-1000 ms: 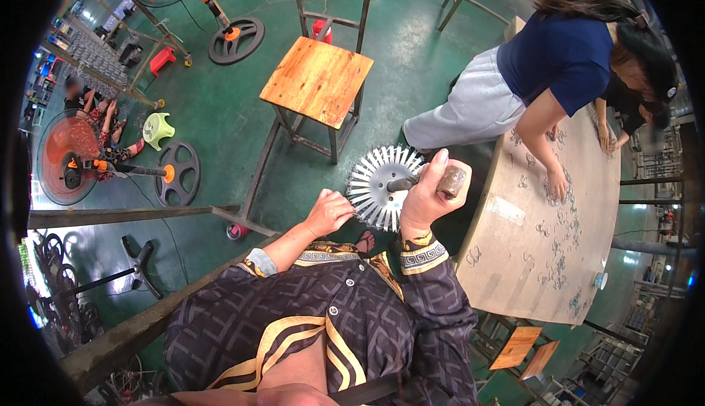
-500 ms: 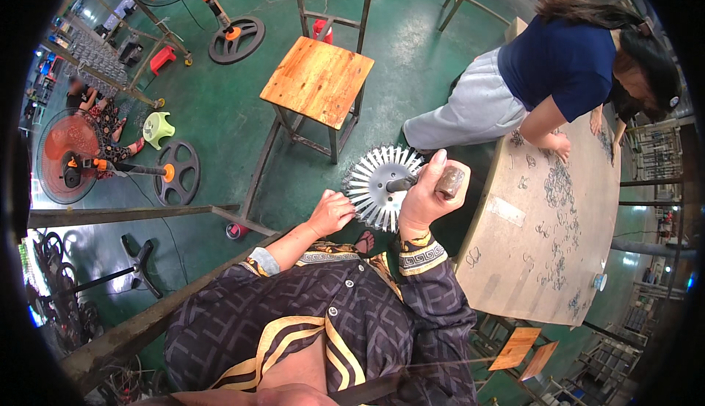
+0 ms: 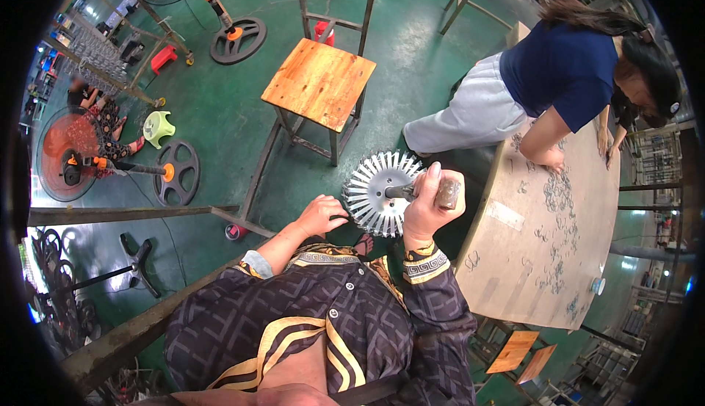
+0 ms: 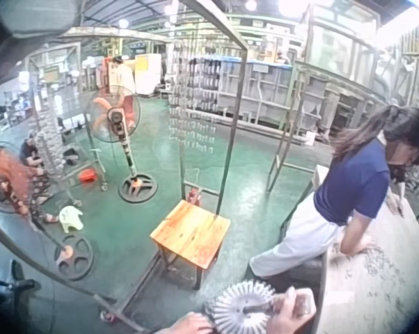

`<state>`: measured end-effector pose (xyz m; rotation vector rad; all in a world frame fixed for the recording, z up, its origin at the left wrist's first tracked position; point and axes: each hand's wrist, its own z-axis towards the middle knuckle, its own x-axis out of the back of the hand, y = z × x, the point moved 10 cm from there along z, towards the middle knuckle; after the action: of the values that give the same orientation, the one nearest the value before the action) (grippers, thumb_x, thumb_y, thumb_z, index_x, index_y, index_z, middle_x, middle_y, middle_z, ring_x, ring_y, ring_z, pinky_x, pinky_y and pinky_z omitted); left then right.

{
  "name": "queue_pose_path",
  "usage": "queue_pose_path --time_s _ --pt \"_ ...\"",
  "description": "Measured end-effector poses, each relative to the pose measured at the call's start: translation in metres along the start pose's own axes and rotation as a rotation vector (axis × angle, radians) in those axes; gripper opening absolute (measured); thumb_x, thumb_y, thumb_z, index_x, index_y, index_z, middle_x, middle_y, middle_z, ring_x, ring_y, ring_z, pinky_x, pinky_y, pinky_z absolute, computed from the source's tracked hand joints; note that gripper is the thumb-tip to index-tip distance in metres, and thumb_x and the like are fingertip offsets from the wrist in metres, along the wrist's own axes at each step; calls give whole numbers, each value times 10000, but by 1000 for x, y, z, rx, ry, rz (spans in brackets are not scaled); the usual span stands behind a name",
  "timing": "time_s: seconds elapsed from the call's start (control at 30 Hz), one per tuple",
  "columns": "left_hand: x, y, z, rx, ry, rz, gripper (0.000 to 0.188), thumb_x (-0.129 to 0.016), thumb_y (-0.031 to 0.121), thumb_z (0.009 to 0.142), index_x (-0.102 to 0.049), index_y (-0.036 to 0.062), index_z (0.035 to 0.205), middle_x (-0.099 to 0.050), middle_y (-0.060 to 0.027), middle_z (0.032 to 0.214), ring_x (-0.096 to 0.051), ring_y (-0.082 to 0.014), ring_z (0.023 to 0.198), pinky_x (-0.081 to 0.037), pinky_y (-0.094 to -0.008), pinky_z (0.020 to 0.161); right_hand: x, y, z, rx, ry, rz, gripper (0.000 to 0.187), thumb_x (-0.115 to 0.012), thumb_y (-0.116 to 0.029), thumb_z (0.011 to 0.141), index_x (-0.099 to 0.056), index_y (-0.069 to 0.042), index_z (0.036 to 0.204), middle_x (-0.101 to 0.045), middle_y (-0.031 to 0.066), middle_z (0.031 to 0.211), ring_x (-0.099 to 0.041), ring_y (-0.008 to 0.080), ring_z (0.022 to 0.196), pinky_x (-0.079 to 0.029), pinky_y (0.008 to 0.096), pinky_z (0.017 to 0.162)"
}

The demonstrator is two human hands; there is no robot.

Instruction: The person assembles a star-shaped light fixture by attaching small metal pieces to a central hub using a tool. They repeatedly pick up pieces and attach them to the fixture while standing in a workshop.

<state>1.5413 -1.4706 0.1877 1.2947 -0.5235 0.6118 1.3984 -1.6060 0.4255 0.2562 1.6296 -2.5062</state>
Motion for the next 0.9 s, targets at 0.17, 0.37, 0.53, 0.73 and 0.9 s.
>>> queue_pose_path --time_s 0.17,0.37,0.53,0.73,0.9 --pt "32 -22 -6 86 93 -45 88 -708 186 722 -697 102 746 -638 -28 735 -607 -223 758 -452 -360 749 -9 -5 -5 -35 -88 -37 203 -510 -48 913 -426 -63 729 -422 11 537 -364 83 450 -363 254 470" --pt "60 -40 -2 154 167 -3 74 -711 156 721 -688 92 749 -642 -40 739 -609 -229 749 -460 -362 731 -11 -6 -12 -43 -179 57 187 -546 -29 882 -444 -6 727 -484 43 567 -447 90 472 -384 243 456" --pt "72 -48 9 160 197 12 69 -710 141 720 -690 86 755 -648 -44 745 -613 -234 747 -473 -362 711 -19 -11 -20 -43 -319 24 167 -511 -65 907 -422 -40 767 -439 33 537 -397 113 457 -379 277 478" --pt "80 -52 37 152 211 -9 100 -697 133 737 -695 64 810 -653 -59 783 -604 -240 787 -480 -361 732 -20 -14 -29 -93 -443 131 197 -555 -61 867 -426 -39 720 -445 40 536 -410 124 457 -383 285 475" --pt "72 -49 70 82 130 -44 143 -700 135 732 -703 83 865 -660 -46 840 -590 -234 840 -469 -354 779 -17 -17 -33 -150 -510 230 174 -584 -12 817 -460 -17 695 -482 47 546 -461 135 458 -416 291 496"
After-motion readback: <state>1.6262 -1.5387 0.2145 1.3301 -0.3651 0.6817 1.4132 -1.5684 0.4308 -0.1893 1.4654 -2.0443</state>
